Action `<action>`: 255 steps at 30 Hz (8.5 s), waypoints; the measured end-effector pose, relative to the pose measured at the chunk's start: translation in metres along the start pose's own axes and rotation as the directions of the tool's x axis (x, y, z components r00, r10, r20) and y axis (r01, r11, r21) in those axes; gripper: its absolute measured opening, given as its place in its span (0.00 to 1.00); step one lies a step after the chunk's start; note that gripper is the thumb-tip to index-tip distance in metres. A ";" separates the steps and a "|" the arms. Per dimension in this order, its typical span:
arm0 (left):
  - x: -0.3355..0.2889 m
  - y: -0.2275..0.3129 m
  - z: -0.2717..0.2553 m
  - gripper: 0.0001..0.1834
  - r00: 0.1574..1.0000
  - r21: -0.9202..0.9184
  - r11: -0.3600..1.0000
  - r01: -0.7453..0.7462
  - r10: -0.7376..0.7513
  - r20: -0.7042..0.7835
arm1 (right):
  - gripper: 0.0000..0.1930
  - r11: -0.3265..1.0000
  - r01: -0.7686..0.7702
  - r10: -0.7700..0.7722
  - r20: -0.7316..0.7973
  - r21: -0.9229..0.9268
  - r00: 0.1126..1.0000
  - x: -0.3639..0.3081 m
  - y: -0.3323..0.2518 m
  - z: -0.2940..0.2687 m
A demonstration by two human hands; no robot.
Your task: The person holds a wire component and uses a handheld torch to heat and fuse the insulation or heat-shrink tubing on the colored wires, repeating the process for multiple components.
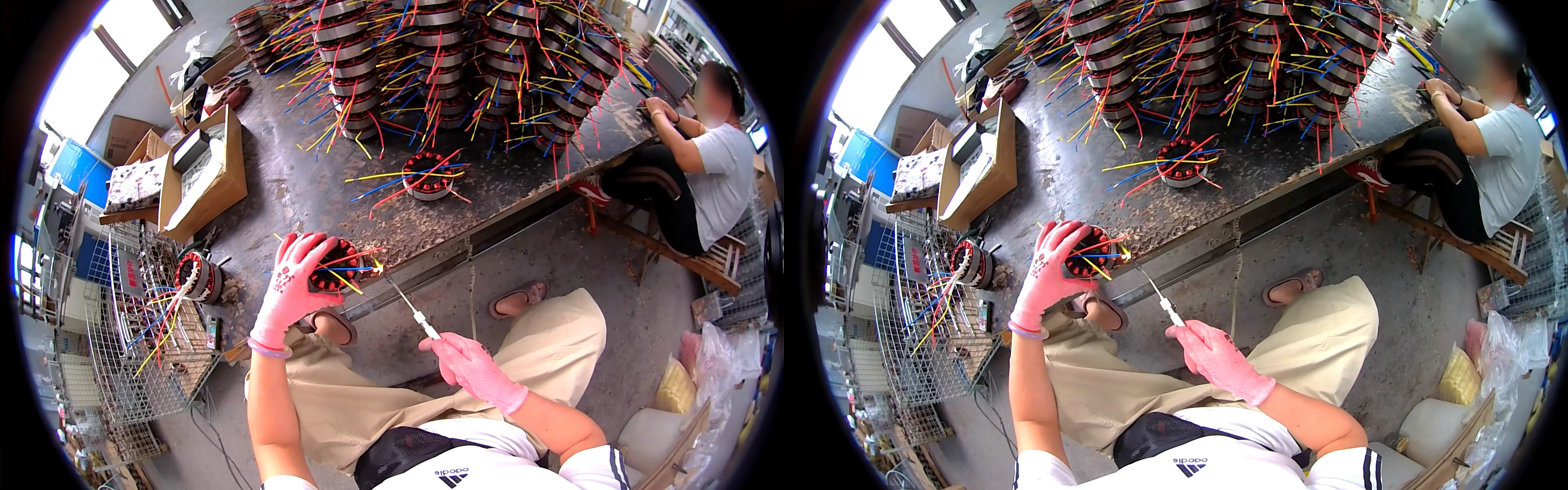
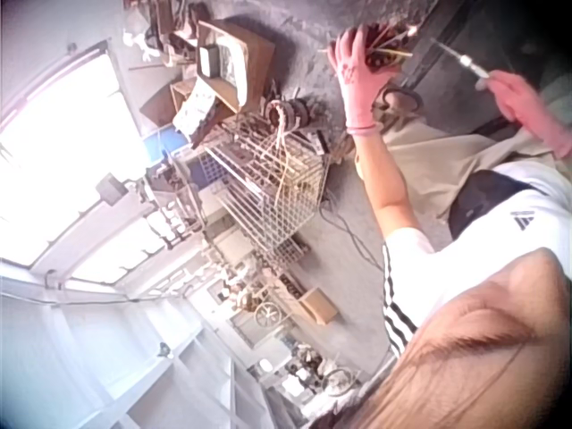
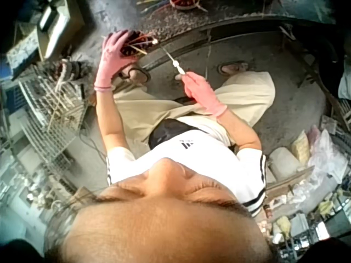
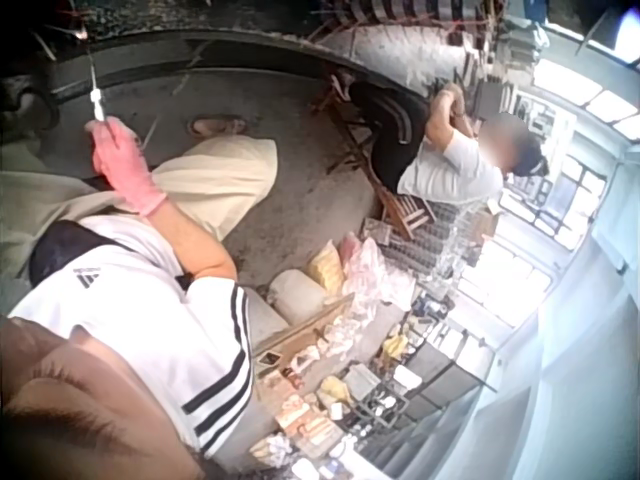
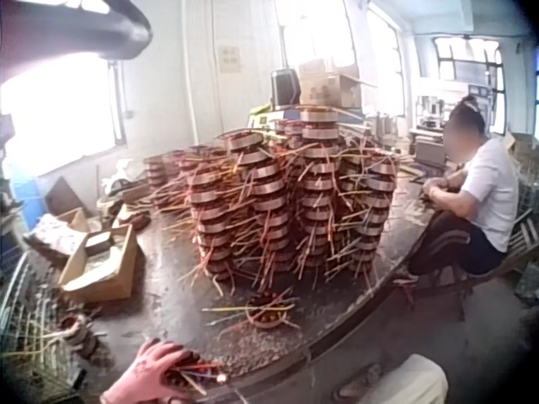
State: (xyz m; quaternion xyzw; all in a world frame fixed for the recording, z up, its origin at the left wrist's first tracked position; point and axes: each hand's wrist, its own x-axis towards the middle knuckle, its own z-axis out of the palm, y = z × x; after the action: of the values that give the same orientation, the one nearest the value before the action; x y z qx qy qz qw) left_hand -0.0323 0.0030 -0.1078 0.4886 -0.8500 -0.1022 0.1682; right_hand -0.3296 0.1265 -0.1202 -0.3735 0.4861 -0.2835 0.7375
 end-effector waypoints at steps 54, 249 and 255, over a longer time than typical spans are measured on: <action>0.002 0.007 -0.002 0.49 1.000 0.000 1.000 0.016 -0.016 -0.018 | 0.17 0.999 0.040 -0.040 0.004 -0.004 0.999 0.002 0.005 -0.001; 0.005 0.001 -0.001 0.48 0.998 0.029 0.998 -0.054 0.054 -0.007 | 0.16 1.000 0.025 -0.024 -0.034 0.015 0.999 -0.002 0.003 -0.007; 0.003 0.000 -0.006 0.47 0.999 -0.003 0.999 -0.045 0.045 0.000 | 0.16 0.999 0.036 -0.035 -0.050 0.032 0.998 -0.002 0.012 -0.019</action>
State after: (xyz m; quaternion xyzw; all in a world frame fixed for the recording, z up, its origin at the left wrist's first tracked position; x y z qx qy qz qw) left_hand -0.0314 0.0006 -0.1013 0.4690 -0.8607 -0.0996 0.1712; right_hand -0.3476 0.1299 -0.1339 -0.3629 0.4929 -0.3137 0.7259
